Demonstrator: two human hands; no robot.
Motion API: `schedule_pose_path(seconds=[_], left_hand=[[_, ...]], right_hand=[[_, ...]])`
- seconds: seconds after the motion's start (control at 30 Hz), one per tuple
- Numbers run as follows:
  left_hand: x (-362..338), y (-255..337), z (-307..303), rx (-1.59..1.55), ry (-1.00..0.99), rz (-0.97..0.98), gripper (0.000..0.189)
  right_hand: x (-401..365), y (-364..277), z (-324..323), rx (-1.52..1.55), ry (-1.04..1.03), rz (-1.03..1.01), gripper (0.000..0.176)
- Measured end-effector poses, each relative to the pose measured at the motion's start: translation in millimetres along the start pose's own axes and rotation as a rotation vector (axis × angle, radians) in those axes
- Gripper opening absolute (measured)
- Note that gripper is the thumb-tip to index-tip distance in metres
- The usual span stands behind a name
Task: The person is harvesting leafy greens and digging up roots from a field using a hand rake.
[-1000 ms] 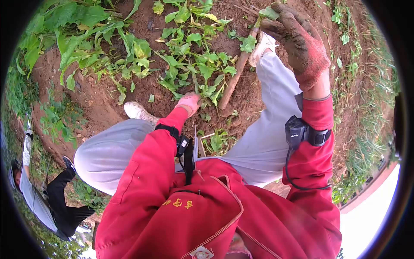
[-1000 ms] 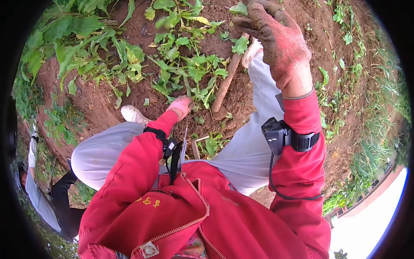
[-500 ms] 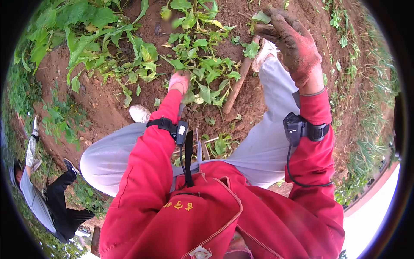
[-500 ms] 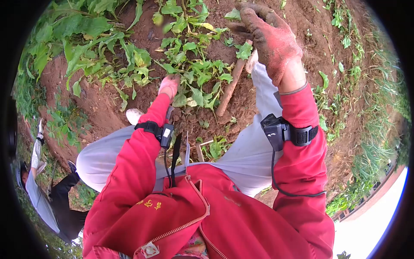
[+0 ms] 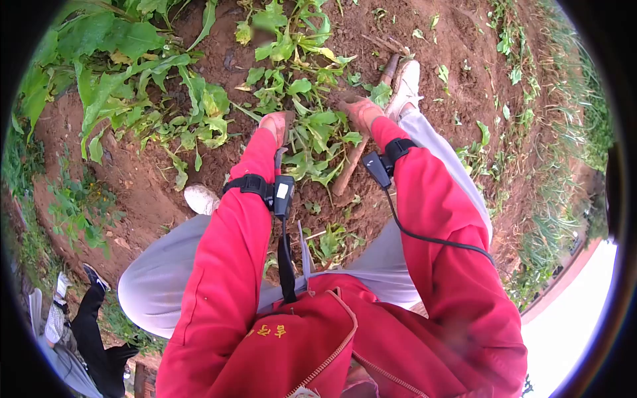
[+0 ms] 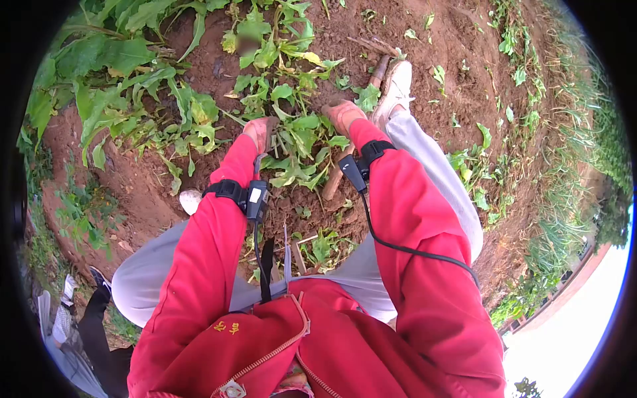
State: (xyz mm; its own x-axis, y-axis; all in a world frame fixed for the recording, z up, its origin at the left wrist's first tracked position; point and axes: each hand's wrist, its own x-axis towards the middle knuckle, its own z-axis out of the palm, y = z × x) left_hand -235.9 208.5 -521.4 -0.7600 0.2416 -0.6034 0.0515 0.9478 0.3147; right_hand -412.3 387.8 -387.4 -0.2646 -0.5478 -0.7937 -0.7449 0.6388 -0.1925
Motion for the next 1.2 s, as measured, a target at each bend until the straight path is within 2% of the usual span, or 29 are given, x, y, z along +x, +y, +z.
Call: schedule_pose_path(seconds=[0.07,0.1,0.13,0.17,0.2,0.23,0.27,0.33,0.4,0.47,0.57,0.7,0.73,0.93,1.03,1.13,1.17,1.2], left_hand=[[-1,-6,8,-0.003,-0.013,0.067,0.025],[-2,-11,13,-0.063,0.006,0.093,0.024],[6,-8,35,-0.639,0.207,0.233,0.018],[13,-4,57,-1.157,0.335,0.494,0.013],[24,1,81,-1.750,0.501,0.614,0.009],[36,6,108,-2.248,0.684,0.883,0.011],[45,5,116,-2.353,0.727,0.906,0.011],[51,6,124,-2.373,0.709,0.738,0.013],[57,6,129,-2.385,0.701,0.647,0.016],[63,2,133,-2.397,0.715,0.617,0.020],[76,-4,141,-2.419,0.741,0.604,0.027],[108,-14,169,-2.424,0.758,0.679,0.036],[114,-14,161,-2.615,0.640,0.660,0.036],[93,6,134,-2.579,0.781,0.458,0.031],[89,12,130,-2.544,0.798,0.382,0.029],[85,13,126,-2.374,0.804,0.255,0.028],[81,14,121,-2.230,0.795,0.166,0.028],[77,15,114,-1.922,0.760,0.002,0.028]], right_hand=[[37,18,64,0.138,0.023,-0.028,0.041],[26,5,49,0.292,-0.029,0.037,0.041],[14,-10,32,0.442,-0.071,0.110,0.040],[8,-20,20,0.437,-0.106,0.155,0.042],[5,-26,12,0.427,-0.138,0.199,0.043],[0,-31,-2,0.416,-0.166,0.241,0.044],[-27,-42,-36,0.371,-0.099,0.103,0.047],[-53,-36,-60,0.337,0.137,-0.024,0.048],[-86,-38,-94,0.896,0.279,0.093,0.046],[-121,-37,-117,1.254,0.403,-0.009,0.043],[-165,-49,-141,1.540,0.503,-0.144,0.038],[-165,-51,-145,1.528,0.551,-0.133,0.043],[-165,-50,-145,1.511,0.544,-0.131,0.044],[-163,-49,-150,1.540,0.503,-0.153,0.044],[-162,-50,-149,1.521,0.539,-0.095,0.043],[-162,-48,-150,1.424,0.594,-0.090,0.042],[-161,-47,-150,1.398,0.610,-0.089,0.042],[-160,-46,-150,1.371,0.625,-0.087,0.042]])
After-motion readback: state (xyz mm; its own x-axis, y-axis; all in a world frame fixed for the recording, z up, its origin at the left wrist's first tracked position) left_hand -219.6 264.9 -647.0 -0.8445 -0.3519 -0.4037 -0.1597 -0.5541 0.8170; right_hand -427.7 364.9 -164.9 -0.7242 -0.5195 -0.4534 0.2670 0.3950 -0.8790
